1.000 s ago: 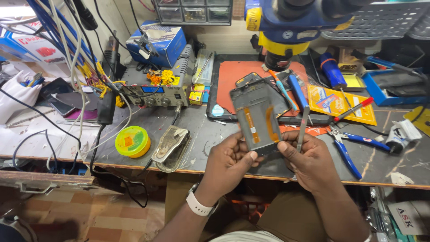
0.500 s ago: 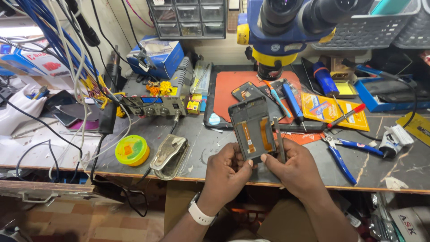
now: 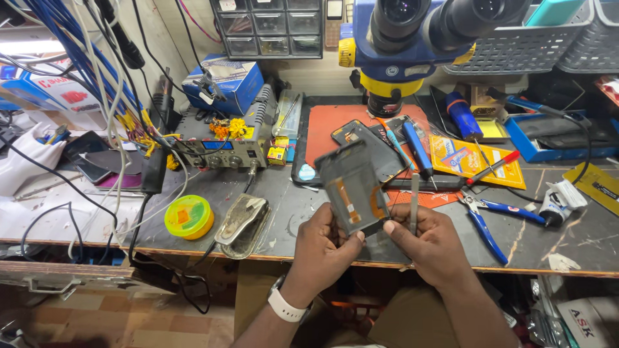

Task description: The person uses tweezers to manipulate a small green circuit board and then places it into a disassembled smartphone chassis. They then use a blue lighter to apply heat to the interior of the phone frame.

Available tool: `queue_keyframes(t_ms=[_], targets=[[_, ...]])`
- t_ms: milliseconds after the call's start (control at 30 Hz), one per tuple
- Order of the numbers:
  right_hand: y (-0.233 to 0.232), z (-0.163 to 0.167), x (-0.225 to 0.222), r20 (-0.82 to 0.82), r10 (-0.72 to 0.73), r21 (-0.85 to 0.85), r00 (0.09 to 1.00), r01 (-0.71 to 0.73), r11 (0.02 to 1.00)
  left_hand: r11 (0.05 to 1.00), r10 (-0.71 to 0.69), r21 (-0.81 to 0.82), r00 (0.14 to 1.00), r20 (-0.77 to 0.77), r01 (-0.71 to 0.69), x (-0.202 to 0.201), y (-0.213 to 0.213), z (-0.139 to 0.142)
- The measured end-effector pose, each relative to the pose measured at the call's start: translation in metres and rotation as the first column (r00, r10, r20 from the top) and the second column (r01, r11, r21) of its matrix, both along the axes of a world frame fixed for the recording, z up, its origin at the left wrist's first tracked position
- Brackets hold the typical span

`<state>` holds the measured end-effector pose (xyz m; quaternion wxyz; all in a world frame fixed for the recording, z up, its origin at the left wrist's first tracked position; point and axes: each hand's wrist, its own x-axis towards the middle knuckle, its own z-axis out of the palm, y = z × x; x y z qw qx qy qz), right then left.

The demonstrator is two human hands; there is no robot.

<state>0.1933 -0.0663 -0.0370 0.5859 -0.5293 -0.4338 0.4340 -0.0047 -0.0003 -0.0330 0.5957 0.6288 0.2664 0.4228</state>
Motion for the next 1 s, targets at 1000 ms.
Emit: queue_keyframes(t_ms=[1000], targets=[[-0.030,0.035,0.042,0.843,-0.536,0.531,-0.055,0.257,0.808,0.999,0.023,0.019,0.954,0.298,-0.030,-0.006,-0.002,0.007]])
